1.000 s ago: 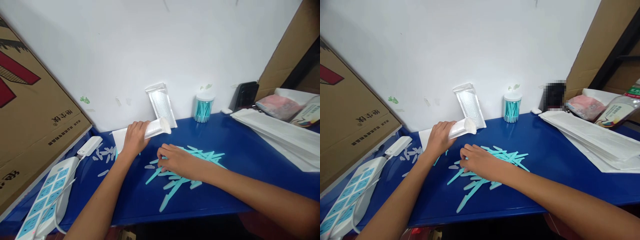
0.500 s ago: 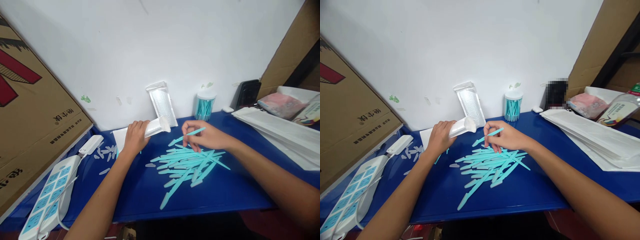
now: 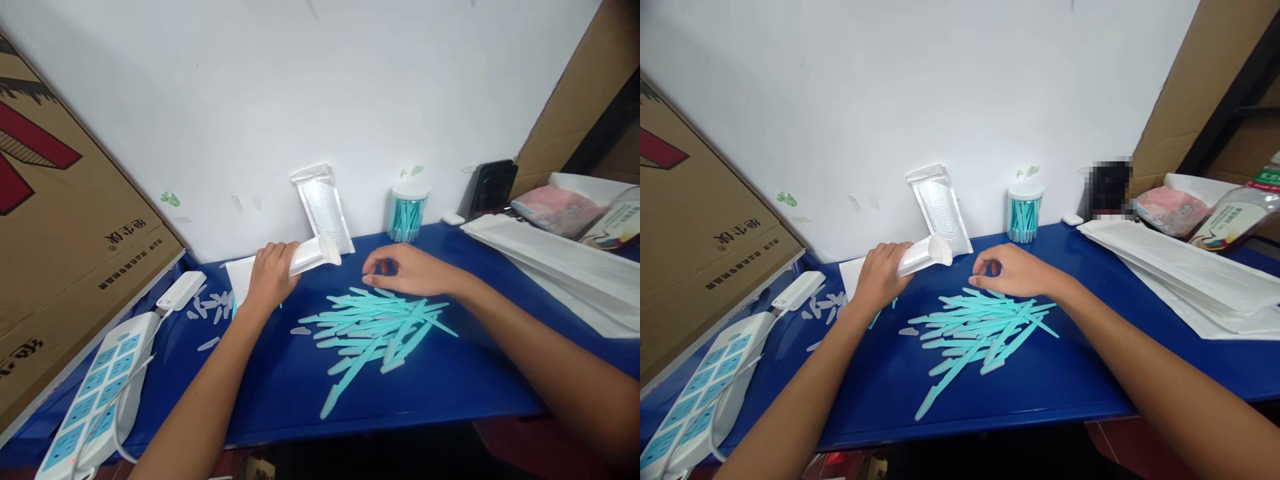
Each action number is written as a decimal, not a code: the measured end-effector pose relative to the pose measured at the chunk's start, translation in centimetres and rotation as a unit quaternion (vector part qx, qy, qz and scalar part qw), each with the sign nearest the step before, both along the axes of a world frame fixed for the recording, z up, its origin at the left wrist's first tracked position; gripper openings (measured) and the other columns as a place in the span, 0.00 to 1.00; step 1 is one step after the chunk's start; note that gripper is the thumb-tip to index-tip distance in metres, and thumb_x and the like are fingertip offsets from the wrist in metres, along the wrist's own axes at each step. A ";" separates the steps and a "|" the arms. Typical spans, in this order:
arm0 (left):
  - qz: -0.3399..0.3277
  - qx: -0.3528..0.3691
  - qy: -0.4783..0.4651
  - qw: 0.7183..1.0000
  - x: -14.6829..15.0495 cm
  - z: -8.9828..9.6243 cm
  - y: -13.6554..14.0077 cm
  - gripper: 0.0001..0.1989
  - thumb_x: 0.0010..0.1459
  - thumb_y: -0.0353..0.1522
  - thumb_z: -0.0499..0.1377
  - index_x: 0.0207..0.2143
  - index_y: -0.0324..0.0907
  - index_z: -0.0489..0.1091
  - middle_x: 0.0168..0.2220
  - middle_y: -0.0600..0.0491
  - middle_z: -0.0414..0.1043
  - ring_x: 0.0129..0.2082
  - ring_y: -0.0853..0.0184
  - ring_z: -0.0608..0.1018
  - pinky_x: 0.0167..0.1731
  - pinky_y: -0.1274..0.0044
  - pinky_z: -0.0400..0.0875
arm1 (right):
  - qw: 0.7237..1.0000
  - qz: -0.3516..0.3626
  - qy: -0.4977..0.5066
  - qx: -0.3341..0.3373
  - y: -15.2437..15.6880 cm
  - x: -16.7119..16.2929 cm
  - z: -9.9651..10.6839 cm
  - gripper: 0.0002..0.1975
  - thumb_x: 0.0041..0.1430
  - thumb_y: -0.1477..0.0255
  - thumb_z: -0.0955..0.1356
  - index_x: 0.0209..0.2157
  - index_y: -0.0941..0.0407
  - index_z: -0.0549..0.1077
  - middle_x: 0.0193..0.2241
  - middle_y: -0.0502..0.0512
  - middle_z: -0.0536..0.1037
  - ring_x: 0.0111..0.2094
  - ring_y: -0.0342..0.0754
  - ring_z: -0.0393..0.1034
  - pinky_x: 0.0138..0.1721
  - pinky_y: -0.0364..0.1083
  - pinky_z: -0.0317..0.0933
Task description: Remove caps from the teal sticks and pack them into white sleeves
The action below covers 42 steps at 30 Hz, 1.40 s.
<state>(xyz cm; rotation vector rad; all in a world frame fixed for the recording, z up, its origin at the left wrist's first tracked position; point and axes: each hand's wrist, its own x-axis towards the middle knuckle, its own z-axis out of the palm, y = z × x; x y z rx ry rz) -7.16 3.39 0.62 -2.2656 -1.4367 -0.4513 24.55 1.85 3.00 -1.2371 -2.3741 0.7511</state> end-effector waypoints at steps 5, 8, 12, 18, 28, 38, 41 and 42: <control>-0.002 -0.007 -0.005 1.000 0.1 0.0 0.0 0.24 0.60 0.31 0.60 0.59 0.43 0.67 0.48 0.44 0.75 0.48 0.50 0.72 0.46 0.63 0.64 | 0.994 0.046 -0.086 0.043 -1.3 -2.2 -2.7 0.43 0.48 0.40 0.74 0.56 0.57 0.74 0.50 0.64 0.76 0.49 0.64 0.69 0.46 0.56 0.65; -0.002 -0.006 -0.002 1.000 0.1 -0.1 0.0 0.23 0.61 0.31 0.60 0.59 0.43 0.67 0.48 0.44 0.76 0.48 0.50 0.73 0.45 0.63 0.64 | 0.991 0.068 -0.099 0.058 -1.7 -3.8 -4.0 0.36 0.55 0.40 0.70 0.50 0.57 0.74 0.45 0.63 0.76 0.46 0.62 0.70 0.49 0.58 0.64; -0.006 -0.011 0.000 1.000 0.2 -0.4 0.0 0.23 0.60 0.30 0.60 0.58 0.43 0.68 0.49 0.44 0.76 0.48 0.50 0.73 0.45 0.63 0.65 | 0.986 0.086 -0.113 0.090 -1.6 -4.9 -4.7 0.23 0.68 0.50 0.65 0.44 0.58 0.72 0.40 0.62 0.76 0.42 0.59 0.70 0.53 0.60 0.62; -0.001 -0.012 -0.005 1.000 0.1 -0.3 0.1 0.23 0.61 0.31 0.60 0.59 0.42 0.67 0.48 0.44 0.76 0.48 0.50 0.73 0.46 0.63 0.65 | 0.967 0.101 -0.152 0.181 -1.5 -5.3 -5.5 0.13 0.74 0.64 0.62 0.40 0.60 0.70 0.37 0.64 0.76 0.41 0.59 0.72 0.54 0.59 0.63; 0.046 0.024 -0.033 0.998 -0.8 0.0 0.4 0.23 0.61 0.31 0.59 0.58 0.41 0.67 0.48 0.44 0.77 0.47 0.50 0.73 0.45 0.63 0.66 | 0.998 0.013 0.056 -0.019 -0.4 -1.7 -3.2 0.18 0.75 0.56 0.55 0.37 0.51 0.63 0.43 0.62 0.82 0.45 0.60 0.76 0.34 0.49 0.64; 0.075 0.032 -0.065 0.995 -0.2 0.0 0.3 0.20 0.60 0.32 0.59 0.55 0.42 0.68 0.44 0.44 0.78 0.45 0.50 0.75 0.43 0.64 0.67 | 0.920 -0.077 0.385 0.010 2.6 -1.0 -3.2 0.25 0.68 0.43 0.61 0.33 0.50 0.58 0.25 0.44 0.57 0.22 0.42 0.51 0.22 0.43 0.48; 0.063 0.029 -0.067 0.995 -0.2 -0.2 0.3 0.20 0.60 0.31 0.59 0.55 0.43 0.68 0.44 0.44 0.78 0.45 0.50 0.75 0.43 0.64 0.67 | 0.900 -0.105 0.423 0.001 2.9 -1.1 -3.4 0.27 0.65 0.41 0.62 0.31 0.51 0.59 0.23 0.43 0.56 0.21 0.41 0.50 0.20 0.43 0.46; 0.061 0.031 -0.067 0.995 -0.2 -0.2 0.3 0.20 0.60 0.32 0.59 0.55 0.43 0.68 0.44 0.44 0.78 0.45 0.50 0.75 0.44 0.64 0.67 | 0.902 -0.115 0.417 0.000 2.9 -1.1 -3.2 0.27 0.65 0.40 0.62 0.32 0.50 0.58 0.23 0.43 0.56 0.20 0.42 0.51 0.20 0.44 0.46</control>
